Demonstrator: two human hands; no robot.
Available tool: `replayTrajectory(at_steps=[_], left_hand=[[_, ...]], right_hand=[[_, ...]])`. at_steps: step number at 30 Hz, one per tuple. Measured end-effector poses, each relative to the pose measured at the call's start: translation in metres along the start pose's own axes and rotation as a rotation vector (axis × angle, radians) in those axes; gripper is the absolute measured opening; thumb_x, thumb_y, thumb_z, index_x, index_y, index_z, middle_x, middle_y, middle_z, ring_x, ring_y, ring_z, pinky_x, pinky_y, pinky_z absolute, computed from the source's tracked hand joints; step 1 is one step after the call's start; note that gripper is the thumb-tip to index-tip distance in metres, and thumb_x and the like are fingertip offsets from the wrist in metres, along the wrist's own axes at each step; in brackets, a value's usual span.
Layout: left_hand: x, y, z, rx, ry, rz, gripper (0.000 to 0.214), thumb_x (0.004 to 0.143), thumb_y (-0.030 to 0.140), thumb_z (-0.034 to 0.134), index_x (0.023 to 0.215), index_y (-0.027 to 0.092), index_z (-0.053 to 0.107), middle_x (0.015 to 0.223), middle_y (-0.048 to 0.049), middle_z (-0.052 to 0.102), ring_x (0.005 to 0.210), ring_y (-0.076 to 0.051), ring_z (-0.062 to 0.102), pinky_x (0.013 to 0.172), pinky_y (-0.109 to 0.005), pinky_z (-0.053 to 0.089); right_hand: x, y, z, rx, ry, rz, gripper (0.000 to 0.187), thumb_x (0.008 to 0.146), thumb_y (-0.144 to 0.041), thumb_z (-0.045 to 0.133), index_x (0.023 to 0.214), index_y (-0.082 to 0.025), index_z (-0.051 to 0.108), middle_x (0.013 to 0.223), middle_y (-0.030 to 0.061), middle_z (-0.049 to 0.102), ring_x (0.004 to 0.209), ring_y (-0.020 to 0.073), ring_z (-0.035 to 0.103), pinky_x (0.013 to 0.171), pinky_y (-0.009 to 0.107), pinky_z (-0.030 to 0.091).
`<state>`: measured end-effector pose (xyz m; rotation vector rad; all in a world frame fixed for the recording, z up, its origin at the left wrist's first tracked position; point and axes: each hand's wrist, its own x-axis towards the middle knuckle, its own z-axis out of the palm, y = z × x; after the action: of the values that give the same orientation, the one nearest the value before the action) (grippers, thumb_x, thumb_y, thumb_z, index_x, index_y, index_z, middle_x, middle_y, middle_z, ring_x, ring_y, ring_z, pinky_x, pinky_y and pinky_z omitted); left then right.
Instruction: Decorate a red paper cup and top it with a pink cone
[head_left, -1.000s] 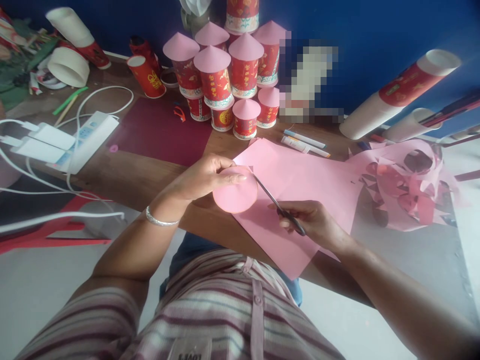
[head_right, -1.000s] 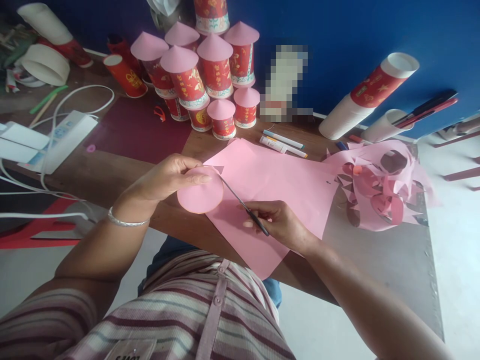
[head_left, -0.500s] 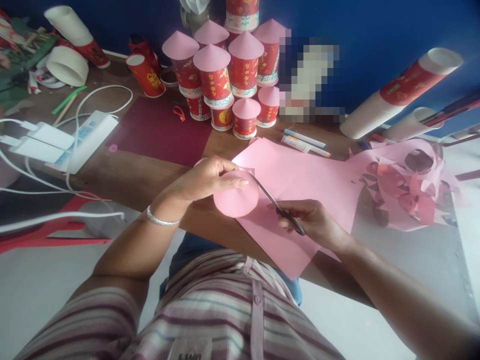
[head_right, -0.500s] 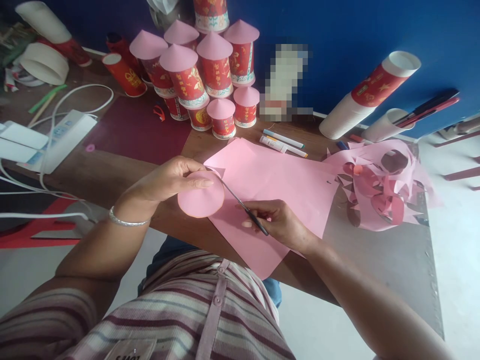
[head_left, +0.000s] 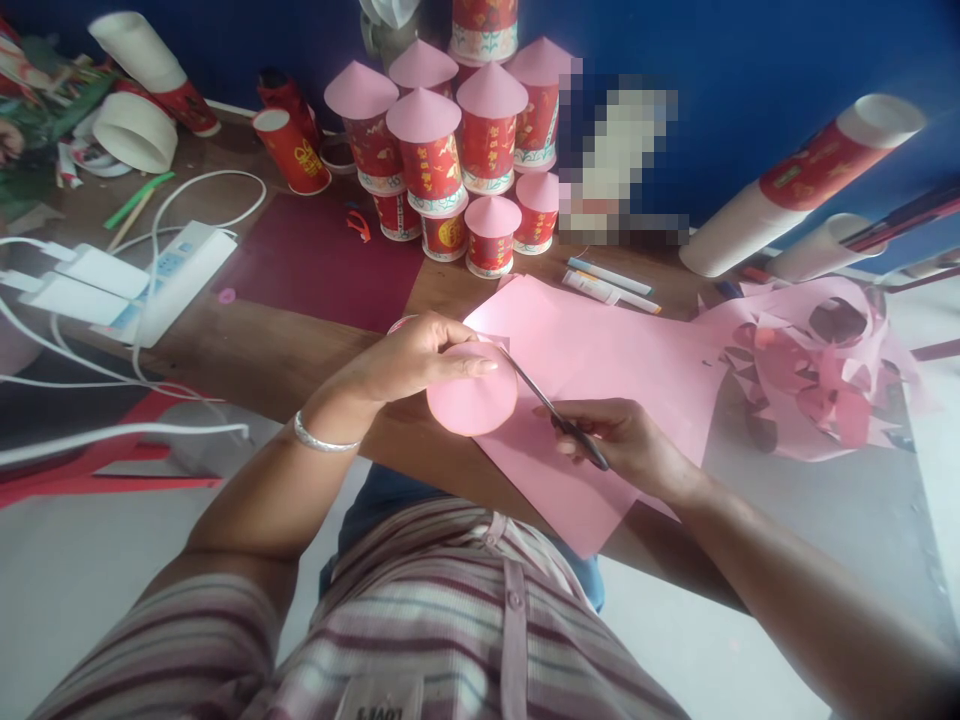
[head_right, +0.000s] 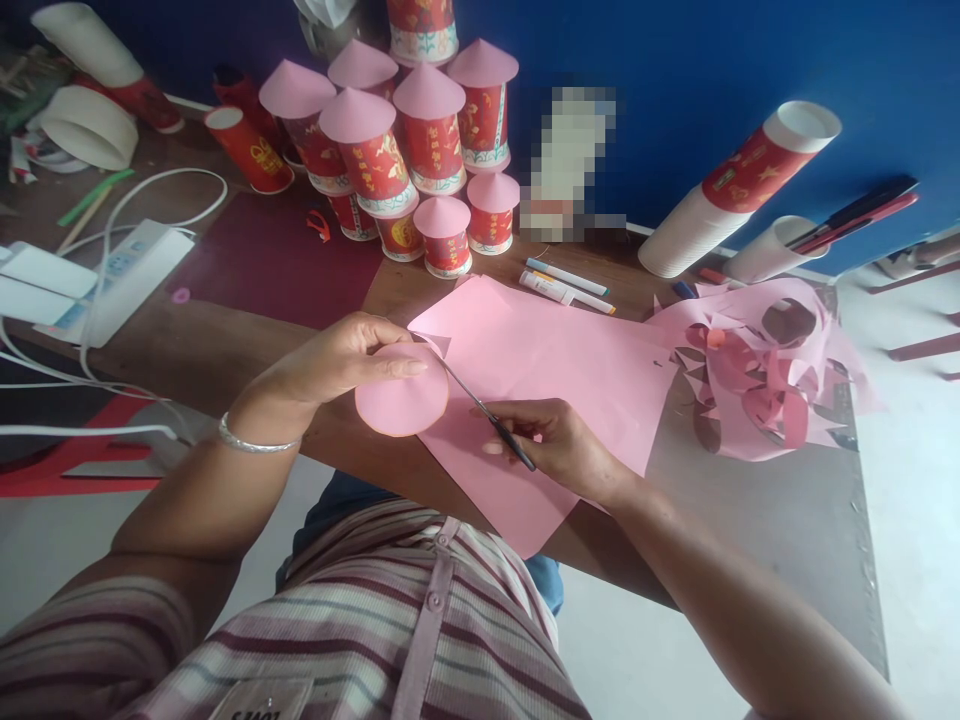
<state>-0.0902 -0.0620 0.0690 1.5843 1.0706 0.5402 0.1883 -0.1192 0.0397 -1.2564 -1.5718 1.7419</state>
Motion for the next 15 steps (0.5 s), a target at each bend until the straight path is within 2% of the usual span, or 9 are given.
replayTrajectory(at_steps=[10,15], left_hand=[[0.0009,0.0001,-0.0009,0.022,-0.039,-0.023,0.030,0.082,0.047,0.074,0.082,0.017,0.078,0.092,-0.0058,0.080,0.099,-0.023,0.073,0.104,-0.038,0.052],[0.0014,0.0006,-0.0008,0.021,-0.042,-0.018,0.033,0.083,0.047,0.072,0.074,0.016,0.073,0.084,-0.0050,0.078,0.100,-0.026,0.073,0.105,-0.040,0.052]], right_hand=[[0.0004,0.0020,0.0004,0.026,-0.003,-0.011,0.052,0.074,-0.048,0.085,0.117,-0.018,0.080,0.066,0.0014,0.063,0.059,0.0099,0.050,0.054,0.025,0.047],[0.0010,0.0052,-0.0004,0.069,0.002,0.016,0.051,0.074,-0.046,0.086,0.116,-0.019,0.080,0.068,0.0030,0.067,0.060,0.0103,0.051,0.053,0.023,0.049]])
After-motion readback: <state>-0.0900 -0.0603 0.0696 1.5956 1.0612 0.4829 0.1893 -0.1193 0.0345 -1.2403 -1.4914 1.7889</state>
